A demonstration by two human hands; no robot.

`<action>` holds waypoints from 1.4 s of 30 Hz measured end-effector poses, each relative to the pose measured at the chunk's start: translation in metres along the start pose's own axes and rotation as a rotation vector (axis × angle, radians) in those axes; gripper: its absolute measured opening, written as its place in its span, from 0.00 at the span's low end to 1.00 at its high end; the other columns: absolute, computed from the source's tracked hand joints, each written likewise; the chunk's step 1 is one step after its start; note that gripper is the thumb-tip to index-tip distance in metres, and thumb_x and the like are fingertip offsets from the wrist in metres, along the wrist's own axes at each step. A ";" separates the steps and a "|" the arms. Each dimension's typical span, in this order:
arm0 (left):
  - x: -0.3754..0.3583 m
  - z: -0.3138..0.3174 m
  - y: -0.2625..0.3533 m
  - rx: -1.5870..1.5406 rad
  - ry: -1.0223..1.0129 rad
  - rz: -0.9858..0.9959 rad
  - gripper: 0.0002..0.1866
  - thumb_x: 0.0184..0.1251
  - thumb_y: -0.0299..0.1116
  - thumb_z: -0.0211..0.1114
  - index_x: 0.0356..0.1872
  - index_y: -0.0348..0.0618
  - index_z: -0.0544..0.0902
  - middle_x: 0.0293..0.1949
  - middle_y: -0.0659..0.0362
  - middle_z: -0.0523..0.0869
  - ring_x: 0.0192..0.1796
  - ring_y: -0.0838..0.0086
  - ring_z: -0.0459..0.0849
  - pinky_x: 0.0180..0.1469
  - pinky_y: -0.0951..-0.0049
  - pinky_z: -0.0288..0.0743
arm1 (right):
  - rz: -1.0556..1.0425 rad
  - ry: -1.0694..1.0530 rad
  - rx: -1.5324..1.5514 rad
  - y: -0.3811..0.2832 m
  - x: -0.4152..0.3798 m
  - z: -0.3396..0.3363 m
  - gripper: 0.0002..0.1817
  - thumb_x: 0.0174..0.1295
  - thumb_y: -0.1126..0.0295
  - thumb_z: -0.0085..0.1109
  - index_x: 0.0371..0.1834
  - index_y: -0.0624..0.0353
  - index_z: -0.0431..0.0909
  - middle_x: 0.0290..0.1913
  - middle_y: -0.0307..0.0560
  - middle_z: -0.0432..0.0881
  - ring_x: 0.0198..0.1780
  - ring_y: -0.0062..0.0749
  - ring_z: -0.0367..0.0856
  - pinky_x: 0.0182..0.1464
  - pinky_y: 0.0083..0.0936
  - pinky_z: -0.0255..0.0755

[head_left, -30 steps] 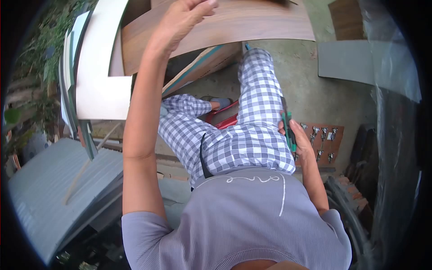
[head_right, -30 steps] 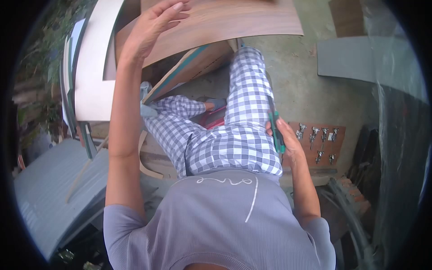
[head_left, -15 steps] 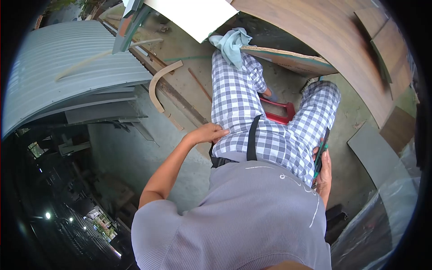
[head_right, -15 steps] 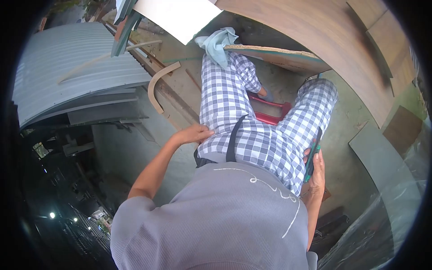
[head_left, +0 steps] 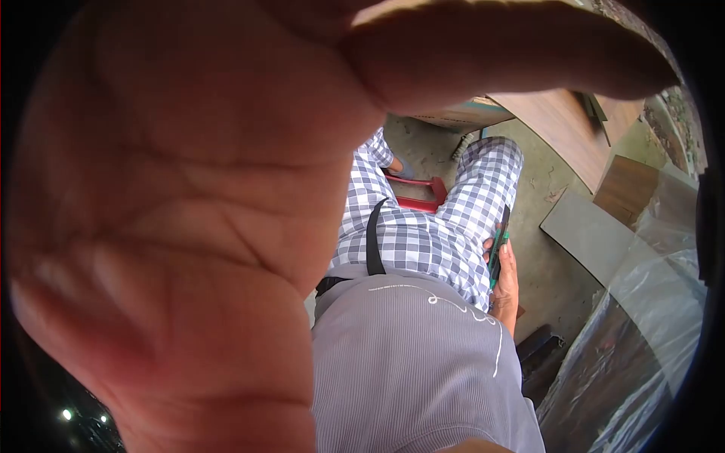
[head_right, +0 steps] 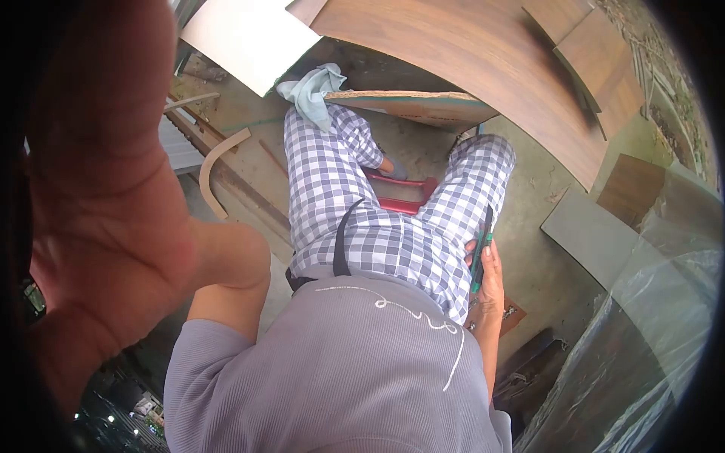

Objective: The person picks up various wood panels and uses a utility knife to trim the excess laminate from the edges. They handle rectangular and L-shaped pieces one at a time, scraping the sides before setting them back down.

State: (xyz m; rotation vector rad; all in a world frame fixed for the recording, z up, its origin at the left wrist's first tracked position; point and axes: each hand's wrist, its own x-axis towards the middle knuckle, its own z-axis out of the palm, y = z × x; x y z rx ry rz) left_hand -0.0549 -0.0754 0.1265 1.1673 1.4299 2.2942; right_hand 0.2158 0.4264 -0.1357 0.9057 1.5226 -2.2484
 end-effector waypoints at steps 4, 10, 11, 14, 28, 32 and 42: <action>0.024 0.082 -0.049 -0.072 0.027 0.010 0.45 0.67 0.54 0.53 0.71 0.38 0.38 0.69 0.37 0.51 0.64 0.34 0.62 0.64 0.36 0.58 | 0.001 0.017 -0.001 0.001 0.003 0.000 0.27 0.64 0.52 0.53 0.58 0.60 0.67 0.38 0.37 0.75 0.32 0.18 0.70 0.37 0.13 0.65; 0.049 0.140 -0.088 -0.168 0.078 -0.002 0.45 0.67 0.55 0.52 0.71 0.38 0.37 0.69 0.37 0.49 0.64 0.34 0.62 0.64 0.36 0.58 | 0.014 -0.007 0.008 0.001 0.007 -0.003 0.25 0.65 0.53 0.53 0.58 0.59 0.67 0.37 0.37 0.76 0.31 0.18 0.71 0.35 0.12 0.66; 0.061 0.135 -0.096 -0.186 0.077 -0.001 0.45 0.67 0.55 0.52 0.71 0.38 0.37 0.69 0.37 0.49 0.64 0.34 0.61 0.64 0.36 0.58 | 0.004 -0.004 0.009 0.002 0.009 -0.003 0.25 0.65 0.53 0.53 0.58 0.59 0.67 0.37 0.37 0.76 0.31 0.18 0.71 0.35 0.12 0.66; 0.064 0.163 -0.105 -0.251 0.087 -0.005 0.46 0.68 0.55 0.51 0.71 0.38 0.36 0.70 0.36 0.48 0.64 0.34 0.61 0.64 0.36 0.57 | 0.020 -0.033 -0.007 0.001 0.008 -0.006 0.25 0.66 0.53 0.53 0.59 0.58 0.66 0.38 0.37 0.76 0.31 0.18 0.72 0.34 0.12 0.67; 0.079 0.163 -0.106 -0.516 0.089 -0.081 0.46 0.68 0.56 0.49 0.71 0.38 0.34 0.70 0.35 0.45 0.65 0.33 0.60 0.64 0.36 0.57 | -0.008 -0.010 0.079 0.006 0.006 -0.006 0.29 0.64 0.53 0.56 0.62 0.59 0.64 0.37 0.38 0.76 0.31 0.18 0.71 0.35 0.13 0.67; 0.091 0.167 -0.117 -0.594 0.088 -0.123 0.46 0.68 0.56 0.49 0.71 0.38 0.33 0.70 0.35 0.44 0.65 0.33 0.59 0.64 0.36 0.57 | -0.063 -0.003 0.129 0.019 -0.004 -0.010 0.32 0.59 0.54 0.62 0.62 0.59 0.64 0.35 0.37 0.74 0.33 0.20 0.67 0.39 0.14 0.64; 0.086 0.214 -0.144 -0.962 -0.004 -0.445 0.46 0.68 0.57 0.47 0.70 0.38 0.32 0.70 0.34 0.41 0.65 0.32 0.58 0.64 0.36 0.57 | 0.229 0.265 -0.088 0.036 -0.073 -0.020 0.20 0.61 0.64 0.59 0.53 0.63 0.70 0.43 0.39 0.76 0.44 0.21 0.72 0.49 0.20 0.66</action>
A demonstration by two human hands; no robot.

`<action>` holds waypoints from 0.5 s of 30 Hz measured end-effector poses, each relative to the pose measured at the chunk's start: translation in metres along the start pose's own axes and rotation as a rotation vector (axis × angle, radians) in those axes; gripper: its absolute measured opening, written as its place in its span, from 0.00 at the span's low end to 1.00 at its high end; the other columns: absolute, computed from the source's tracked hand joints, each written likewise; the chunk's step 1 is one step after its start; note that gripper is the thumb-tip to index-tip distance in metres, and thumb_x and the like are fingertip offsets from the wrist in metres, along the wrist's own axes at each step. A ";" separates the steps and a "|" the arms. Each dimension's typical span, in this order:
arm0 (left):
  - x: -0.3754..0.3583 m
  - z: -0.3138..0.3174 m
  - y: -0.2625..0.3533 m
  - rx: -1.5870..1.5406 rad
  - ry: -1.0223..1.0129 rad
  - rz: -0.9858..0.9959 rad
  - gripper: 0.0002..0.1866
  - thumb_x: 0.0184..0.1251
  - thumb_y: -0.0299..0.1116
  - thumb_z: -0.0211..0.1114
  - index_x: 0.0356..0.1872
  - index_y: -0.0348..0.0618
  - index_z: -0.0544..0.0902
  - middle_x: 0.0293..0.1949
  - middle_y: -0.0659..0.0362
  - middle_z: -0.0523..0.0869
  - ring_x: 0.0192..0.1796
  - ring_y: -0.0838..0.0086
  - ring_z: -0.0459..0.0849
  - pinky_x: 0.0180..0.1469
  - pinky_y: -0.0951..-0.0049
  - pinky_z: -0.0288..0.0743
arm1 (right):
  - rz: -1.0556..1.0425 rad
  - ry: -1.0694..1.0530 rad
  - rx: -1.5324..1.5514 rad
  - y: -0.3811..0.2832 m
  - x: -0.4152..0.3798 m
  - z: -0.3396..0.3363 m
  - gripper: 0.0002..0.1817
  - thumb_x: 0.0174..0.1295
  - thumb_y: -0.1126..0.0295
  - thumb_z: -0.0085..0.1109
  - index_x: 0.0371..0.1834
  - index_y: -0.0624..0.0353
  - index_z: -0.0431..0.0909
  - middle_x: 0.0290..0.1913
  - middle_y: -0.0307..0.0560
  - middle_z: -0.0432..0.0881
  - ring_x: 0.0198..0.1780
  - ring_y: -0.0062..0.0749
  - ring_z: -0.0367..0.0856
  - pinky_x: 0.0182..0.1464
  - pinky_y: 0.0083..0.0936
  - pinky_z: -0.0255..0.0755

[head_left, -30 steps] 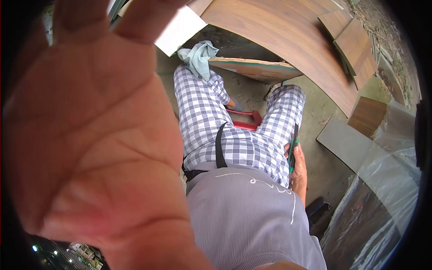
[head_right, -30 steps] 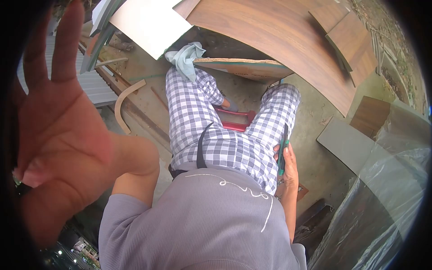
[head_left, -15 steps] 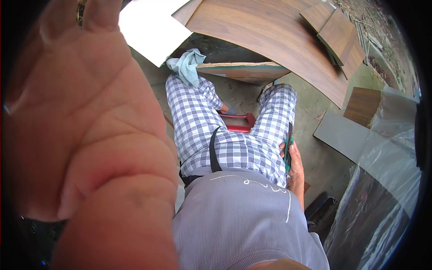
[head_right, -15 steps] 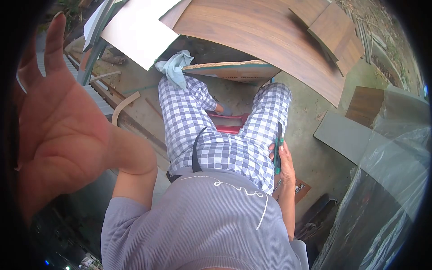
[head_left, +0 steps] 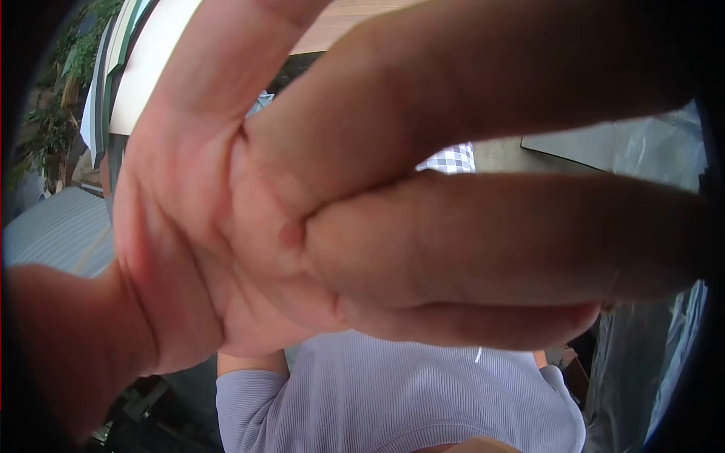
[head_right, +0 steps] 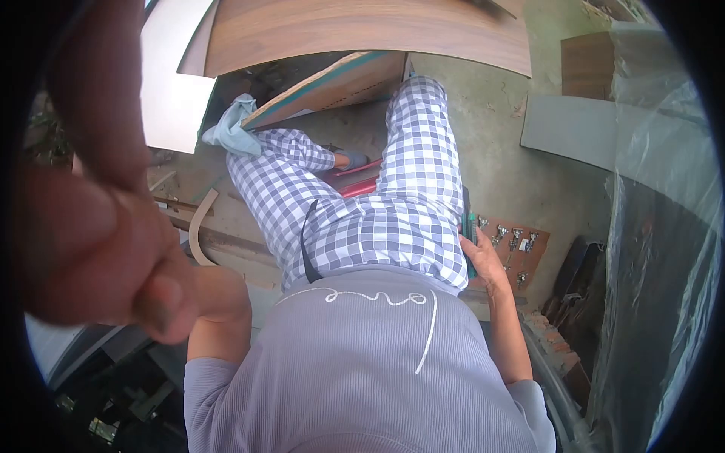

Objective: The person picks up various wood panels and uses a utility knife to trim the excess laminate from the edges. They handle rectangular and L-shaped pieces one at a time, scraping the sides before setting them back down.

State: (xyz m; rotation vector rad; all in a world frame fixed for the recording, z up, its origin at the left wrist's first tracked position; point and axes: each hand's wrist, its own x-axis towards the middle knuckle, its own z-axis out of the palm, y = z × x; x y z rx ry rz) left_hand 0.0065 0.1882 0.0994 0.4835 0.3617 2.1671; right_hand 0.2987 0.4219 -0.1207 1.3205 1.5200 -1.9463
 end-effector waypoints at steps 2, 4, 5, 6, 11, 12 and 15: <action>0.027 -0.015 -0.005 -0.055 -0.011 -0.055 0.46 0.68 0.57 0.47 0.70 0.38 0.31 0.70 0.34 0.40 0.65 0.32 0.58 0.64 0.36 0.57 | -0.118 -0.002 -0.083 -0.004 -0.016 0.011 0.19 0.62 0.65 0.58 0.54 0.62 0.72 0.46 0.41 0.77 0.49 0.23 0.72 0.55 0.21 0.64; 0.031 -0.014 -0.004 -0.101 -0.020 -0.113 0.46 0.69 0.57 0.47 0.70 0.38 0.31 0.70 0.34 0.40 0.65 0.32 0.58 0.64 0.36 0.57 | -0.130 0.047 -0.091 -0.018 -0.036 0.022 0.18 0.64 0.67 0.56 0.54 0.62 0.71 0.47 0.40 0.77 0.49 0.23 0.72 0.56 0.21 0.64; 0.022 -0.001 -0.009 -0.121 -0.028 -0.139 0.46 0.69 0.57 0.46 0.70 0.38 0.31 0.70 0.34 0.40 0.65 0.32 0.58 0.64 0.36 0.57 | -0.146 0.079 -0.121 -0.021 -0.041 0.024 0.17 0.65 0.68 0.54 0.55 0.63 0.71 0.47 0.40 0.77 0.49 0.22 0.72 0.56 0.21 0.64; 0.026 0.001 -0.013 -0.144 -0.035 -0.166 0.46 0.69 0.57 0.46 0.70 0.38 0.31 0.70 0.34 0.39 0.65 0.32 0.58 0.64 0.36 0.57 | -0.250 0.064 -0.176 -0.016 -0.035 0.023 0.17 0.66 0.69 0.52 0.57 0.63 0.70 0.48 0.40 0.77 0.50 0.21 0.71 0.56 0.21 0.64; 0.021 -0.081 -0.120 1.086 -0.064 -0.641 0.21 0.69 0.42 0.55 0.55 0.36 0.76 0.50 0.50 0.83 0.53 0.63 0.81 0.58 0.68 0.71 | -0.147 -0.093 -0.087 -0.016 -0.024 0.009 0.21 0.65 0.65 0.56 0.58 0.61 0.70 0.49 0.39 0.76 0.51 0.21 0.71 0.56 0.20 0.64; 0.009 -0.098 -0.139 1.249 -0.218 -0.784 0.21 0.69 0.42 0.55 0.56 0.39 0.75 0.52 0.50 0.81 0.56 0.61 0.78 0.59 0.66 0.69 | -0.155 -0.167 -0.012 -0.012 -0.022 0.005 0.21 0.64 0.65 0.58 0.58 0.61 0.70 0.48 0.38 0.76 0.51 0.21 0.71 0.56 0.21 0.64; -0.037 -0.129 -0.177 1.387 -0.568 -0.674 0.22 0.68 0.43 0.55 0.57 0.39 0.75 0.55 0.47 0.78 0.60 0.58 0.74 0.62 0.63 0.65 | -0.108 -0.101 0.096 -0.009 -0.030 0.004 0.23 0.61 0.63 0.62 0.57 0.60 0.71 0.46 0.37 0.75 0.49 0.21 0.70 0.54 0.21 0.64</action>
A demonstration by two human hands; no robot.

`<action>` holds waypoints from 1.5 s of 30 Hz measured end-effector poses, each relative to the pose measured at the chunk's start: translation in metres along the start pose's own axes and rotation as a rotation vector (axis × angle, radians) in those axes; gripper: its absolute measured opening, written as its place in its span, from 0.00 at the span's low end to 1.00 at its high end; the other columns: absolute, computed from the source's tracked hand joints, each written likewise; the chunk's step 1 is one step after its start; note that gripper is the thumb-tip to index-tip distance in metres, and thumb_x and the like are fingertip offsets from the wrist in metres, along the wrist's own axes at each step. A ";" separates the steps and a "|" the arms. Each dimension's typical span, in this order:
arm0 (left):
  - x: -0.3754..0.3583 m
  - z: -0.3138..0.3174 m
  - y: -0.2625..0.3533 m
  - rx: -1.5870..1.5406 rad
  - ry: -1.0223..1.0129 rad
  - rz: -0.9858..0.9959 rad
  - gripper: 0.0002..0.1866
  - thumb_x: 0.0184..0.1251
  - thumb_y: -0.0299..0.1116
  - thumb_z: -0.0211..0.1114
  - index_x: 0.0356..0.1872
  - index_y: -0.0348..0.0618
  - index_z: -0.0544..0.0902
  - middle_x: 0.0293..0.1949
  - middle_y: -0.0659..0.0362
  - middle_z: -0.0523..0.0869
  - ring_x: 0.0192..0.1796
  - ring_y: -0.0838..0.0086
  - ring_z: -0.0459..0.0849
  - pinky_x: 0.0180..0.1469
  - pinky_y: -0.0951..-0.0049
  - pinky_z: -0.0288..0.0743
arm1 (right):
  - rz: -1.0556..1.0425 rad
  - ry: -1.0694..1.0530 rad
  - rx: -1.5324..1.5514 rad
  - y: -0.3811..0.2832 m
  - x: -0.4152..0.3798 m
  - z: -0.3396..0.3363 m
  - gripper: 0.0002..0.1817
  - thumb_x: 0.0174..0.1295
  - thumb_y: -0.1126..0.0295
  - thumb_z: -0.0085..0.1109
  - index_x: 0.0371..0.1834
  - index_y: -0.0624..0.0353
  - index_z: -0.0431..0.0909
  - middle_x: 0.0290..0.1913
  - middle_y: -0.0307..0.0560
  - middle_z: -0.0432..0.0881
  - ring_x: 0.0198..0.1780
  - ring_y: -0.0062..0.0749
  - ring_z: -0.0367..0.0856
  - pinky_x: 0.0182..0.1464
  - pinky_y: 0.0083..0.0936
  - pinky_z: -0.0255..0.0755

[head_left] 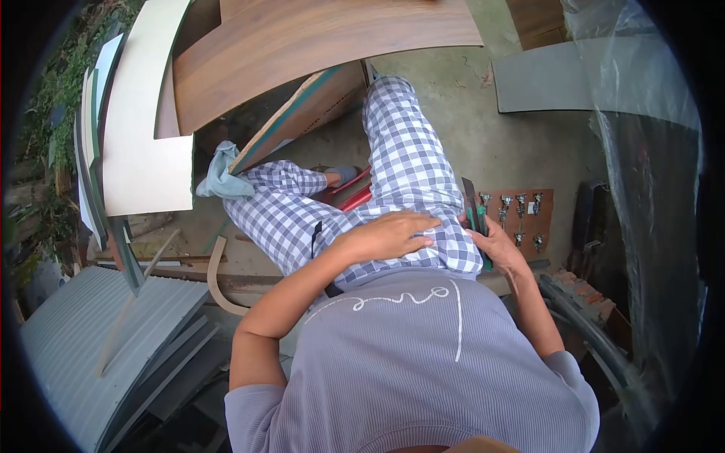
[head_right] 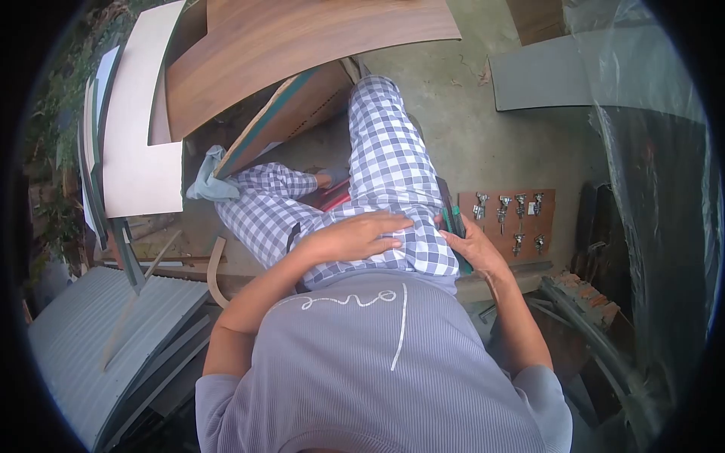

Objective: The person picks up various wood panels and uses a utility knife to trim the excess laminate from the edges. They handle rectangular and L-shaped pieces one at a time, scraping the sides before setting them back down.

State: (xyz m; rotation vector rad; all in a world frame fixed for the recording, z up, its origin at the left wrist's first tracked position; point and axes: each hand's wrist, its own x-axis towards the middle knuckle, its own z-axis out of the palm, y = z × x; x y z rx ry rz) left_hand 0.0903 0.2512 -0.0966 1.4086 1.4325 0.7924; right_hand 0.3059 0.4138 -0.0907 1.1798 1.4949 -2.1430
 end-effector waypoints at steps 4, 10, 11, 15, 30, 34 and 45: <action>-0.003 0.005 -0.002 -0.177 -0.108 -0.154 0.24 0.67 0.45 0.55 0.59 0.40 0.74 0.60 0.47 0.74 0.63 0.56 0.70 0.65 0.63 0.62 | 0.088 -0.059 0.027 -0.008 -0.018 -0.004 0.32 0.51 0.56 0.69 0.56 0.60 0.71 0.47 0.39 0.74 0.52 0.25 0.69 0.58 0.24 0.61; -0.007 0.017 -0.006 -0.189 0.074 0.022 0.22 0.66 0.36 0.56 0.60 0.42 0.72 0.67 0.44 0.63 0.67 0.53 0.64 0.67 0.61 0.59 | 0.124 -0.155 -0.061 -0.004 -0.014 -0.008 0.37 0.48 0.69 0.70 0.63 0.61 0.65 0.53 0.42 0.74 0.55 0.27 0.72 0.58 0.25 0.64; -0.006 0.021 -0.007 -0.143 0.074 0.060 0.21 0.66 0.34 0.54 0.60 0.45 0.73 0.67 0.45 0.64 0.68 0.55 0.62 0.68 0.61 0.57 | 0.028 -0.106 -0.125 0.023 -0.012 -0.022 0.37 0.47 0.71 0.69 0.63 0.61 0.65 0.52 0.42 0.75 0.53 0.26 0.73 0.56 0.23 0.65; -0.007 0.010 0.009 -0.125 0.057 0.107 0.21 0.65 0.36 0.56 0.58 0.45 0.75 0.65 0.47 0.66 0.70 0.54 0.58 0.67 0.48 0.52 | -0.278 -0.053 -0.186 0.034 0.016 -0.014 0.31 0.46 0.75 0.68 0.57 0.61 0.69 0.46 0.39 0.77 0.44 0.24 0.75 0.49 0.20 0.68; -0.194 -0.096 -0.100 -0.015 2.190 -0.455 0.36 0.58 0.42 0.67 0.61 0.31 0.62 0.57 0.41 0.69 0.59 0.53 0.69 0.62 0.60 0.62 | -0.088 -0.011 -0.153 -0.033 0.041 -0.039 0.29 0.57 0.56 0.65 0.56 0.58 0.67 0.35 0.40 0.74 0.27 0.22 0.72 0.29 0.22 0.69; -0.294 -0.150 -0.160 -0.634 2.217 -0.503 0.35 0.61 0.50 0.65 0.53 0.25 0.65 0.52 0.39 0.73 0.52 0.62 0.79 0.47 0.64 0.78 | -0.190 0.159 0.018 -0.060 0.075 -0.038 0.24 0.63 0.57 0.59 0.57 0.56 0.67 0.34 0.39 0.73 0.26 0.19 0.71 0.25 0.17 0.68; -0.310 -0.169 -0.186 -1.120 1.826 0.320 0.32 0.64 0.39 0.64 0.63 0.34 0.62 0.60 0.49 0.72 0.62 0.59 0.72 0.65 0.58 0.66 | -0.156 -0.007 0.068 -0.058 0.089 0.009 0.19 0.66 0.60 0.55 0.56 0.56 0.67 0.33 0.39 0.74 0.26 0.19 0.71 0.27 0.18 0.70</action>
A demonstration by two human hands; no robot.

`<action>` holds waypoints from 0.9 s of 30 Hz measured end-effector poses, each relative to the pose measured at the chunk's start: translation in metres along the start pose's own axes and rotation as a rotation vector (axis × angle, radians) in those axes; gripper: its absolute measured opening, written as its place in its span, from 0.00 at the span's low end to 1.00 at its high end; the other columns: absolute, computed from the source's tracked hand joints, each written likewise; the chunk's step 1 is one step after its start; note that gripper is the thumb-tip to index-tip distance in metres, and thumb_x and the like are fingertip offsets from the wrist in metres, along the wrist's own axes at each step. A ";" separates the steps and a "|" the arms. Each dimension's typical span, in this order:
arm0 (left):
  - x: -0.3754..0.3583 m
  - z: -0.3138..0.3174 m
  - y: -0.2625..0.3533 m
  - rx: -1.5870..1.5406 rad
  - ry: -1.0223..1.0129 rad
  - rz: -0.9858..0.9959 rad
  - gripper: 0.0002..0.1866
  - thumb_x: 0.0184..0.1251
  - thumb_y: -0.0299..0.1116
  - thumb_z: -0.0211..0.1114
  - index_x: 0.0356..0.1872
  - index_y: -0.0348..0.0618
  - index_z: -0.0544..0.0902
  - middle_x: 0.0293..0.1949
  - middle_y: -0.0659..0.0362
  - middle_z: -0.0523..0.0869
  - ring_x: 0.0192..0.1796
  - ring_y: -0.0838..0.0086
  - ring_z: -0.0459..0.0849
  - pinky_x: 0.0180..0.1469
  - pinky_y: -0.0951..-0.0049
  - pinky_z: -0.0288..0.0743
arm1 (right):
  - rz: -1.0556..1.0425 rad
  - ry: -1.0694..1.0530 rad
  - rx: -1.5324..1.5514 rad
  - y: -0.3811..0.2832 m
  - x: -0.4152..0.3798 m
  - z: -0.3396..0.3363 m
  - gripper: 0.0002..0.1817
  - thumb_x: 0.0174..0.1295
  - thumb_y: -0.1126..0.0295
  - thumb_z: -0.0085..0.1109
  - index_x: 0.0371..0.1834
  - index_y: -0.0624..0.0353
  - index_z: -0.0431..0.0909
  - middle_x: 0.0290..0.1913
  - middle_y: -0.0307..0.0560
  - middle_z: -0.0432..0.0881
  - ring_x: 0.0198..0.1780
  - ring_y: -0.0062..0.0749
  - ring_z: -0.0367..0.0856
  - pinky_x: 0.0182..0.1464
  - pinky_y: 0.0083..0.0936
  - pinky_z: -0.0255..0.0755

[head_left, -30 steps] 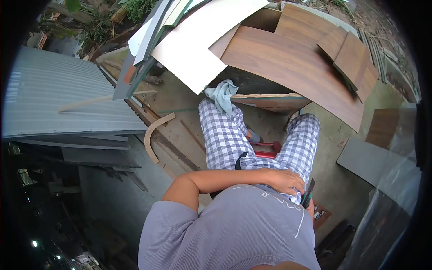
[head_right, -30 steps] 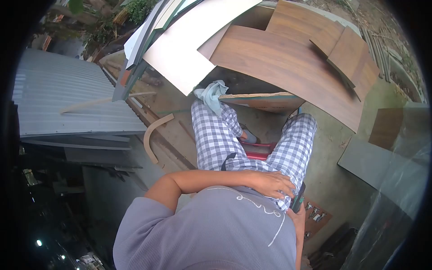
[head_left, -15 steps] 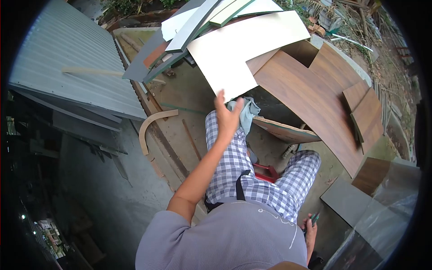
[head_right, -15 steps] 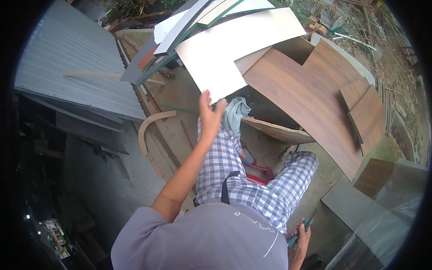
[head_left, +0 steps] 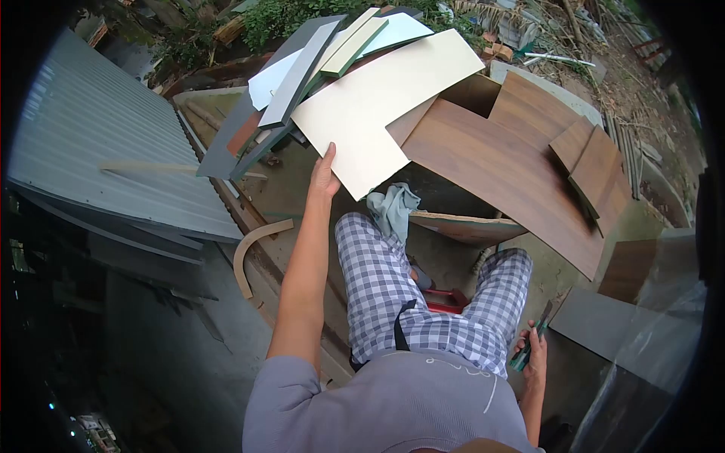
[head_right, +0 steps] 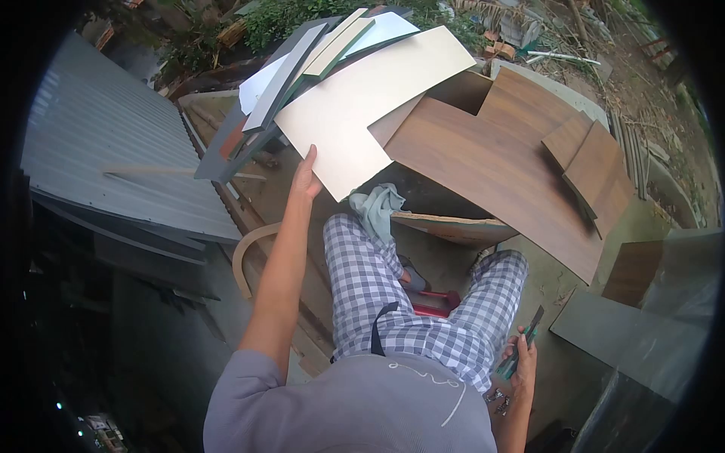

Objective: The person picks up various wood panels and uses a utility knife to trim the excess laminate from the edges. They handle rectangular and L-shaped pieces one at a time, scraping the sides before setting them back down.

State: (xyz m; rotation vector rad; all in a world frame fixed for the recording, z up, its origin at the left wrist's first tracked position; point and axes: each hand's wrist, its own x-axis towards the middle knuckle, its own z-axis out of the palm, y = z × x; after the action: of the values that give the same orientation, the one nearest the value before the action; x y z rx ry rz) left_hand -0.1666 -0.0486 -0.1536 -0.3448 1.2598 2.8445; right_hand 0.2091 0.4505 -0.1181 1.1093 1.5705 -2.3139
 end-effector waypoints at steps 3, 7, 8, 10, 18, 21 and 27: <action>0.005 -0.005 -0.006 -0.015 -0.005 -0.003 0.31 0.64 0.38 0.63 0.63 0.34 0.62 0.60 0.49 0.72 0.62 0.59 0.72 0.65 0.57 0.67 | 0.000 -0.002 0.044 0.013 0.000 -0.002 0.19 0.66 0.60 0.55 0.56 0.55 0.67 0.32 0.40 0.74 0.26 0.19 0.71 0.26 0.18 0.69; 0.007 0.000 -0.008 -0.040 -0.072 0.019 0.30 0.65 0.37 0.62 0.62 0.33 0.63 0.60 0.48 0.72 0.61 0.57 0.72 0.64 0.56 0.68 | -0.009 -0.011 0.097 0.013 -0.003 0.003 0.19 0.66 0.60 0.54 0.56 0.55 0.67 0.32 0.40 0.74 0.26 0.20 0.72 0.26 0.18 0.69; 0.005 0.003 -0.009 -0.066 -0.079 0.014 0.29 0.65 0.37 0.62 0.62 0.33 0.63 0.60 0.48 0.72 0.61 0.57 0.72 0.63 0.56 0.68 | -0.020 -0.009 0.093 0.013 -0.003 0.003 0.19 0.66 0.60 0.54 0.56 0.55 0.67 0.32 0.40 0.74 0.26 0.20 0.71 0.26 0.18 0.69; 0.004 0.005 -0.013 -0.090 -0.084 0.005 0.29 0.65 0.36 0.62 0.62 0.33 0.63 0.60 0.47 0.72 0.61 0.57 0.73 0.63 0.55 0.69 | -0.026 -0.004 0.089 0.015 -0.004 0.001 0.19 0.66 0.60 0.54 0.56 0.55 0.67 0.32 0.40 0.74 0.26 0.19 0.71 0.26 0.18 0.69; -0.001 0.004 -0.033 -0.131 -0.051 0.009 0.29 0.65 0.36 0.62 0.62 0.32 0.63 0.59 0.47 0.73 0.61 0.57 0.73 0.63 0.56 0.69 | -0.057 -0.025 0.062 0.018 -0.005 -0.003 0.20 0.66 0.60 0.55 0.57 0.55 0.67 0.32 0.39 0.74 0.26 0.19 0.71 0.26 0.18 0.69; -0.002 0.000 -0.041 -0.210 -0.070 0.018 0.30 0.62 0.33 0.65 0.61 0.32 0.64 0.56 0.48 0.74 0.59 0.58 0.74 0.60 0.56 0.72 | -0.052 -0.023 0.078 0.019 -0.003 -0.003 0.20 0.66 0.60 0.55 0.57 0.55 0.67 0.32 0.39 0.74 0.26 0.19 0.71 0.25 0.18 0.69; -0.035 0.026 0.008 0.091 0.706 0.291 0.45 0.61 0.58 0.60 0.65 0.30 0.54 0.63 0.42 0.63 0.60 0.53 0.72 0.60 0.56 0.70 | -0.048 0.023 0.074 0.023 0.000 0.002 0.20 0.66 0.59 0.54 0.57 0.55 0.67 0.32 0.39 0.73 0.25 0.20 0.71 0.25 0.19 0.69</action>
State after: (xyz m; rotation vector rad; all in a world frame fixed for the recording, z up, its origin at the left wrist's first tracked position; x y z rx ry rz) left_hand -0.1381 -0.0320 -0.1239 -1.3555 1.6345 2.9841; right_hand 0.2195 0.4385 -0.1348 1.1305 1.5475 -2.4166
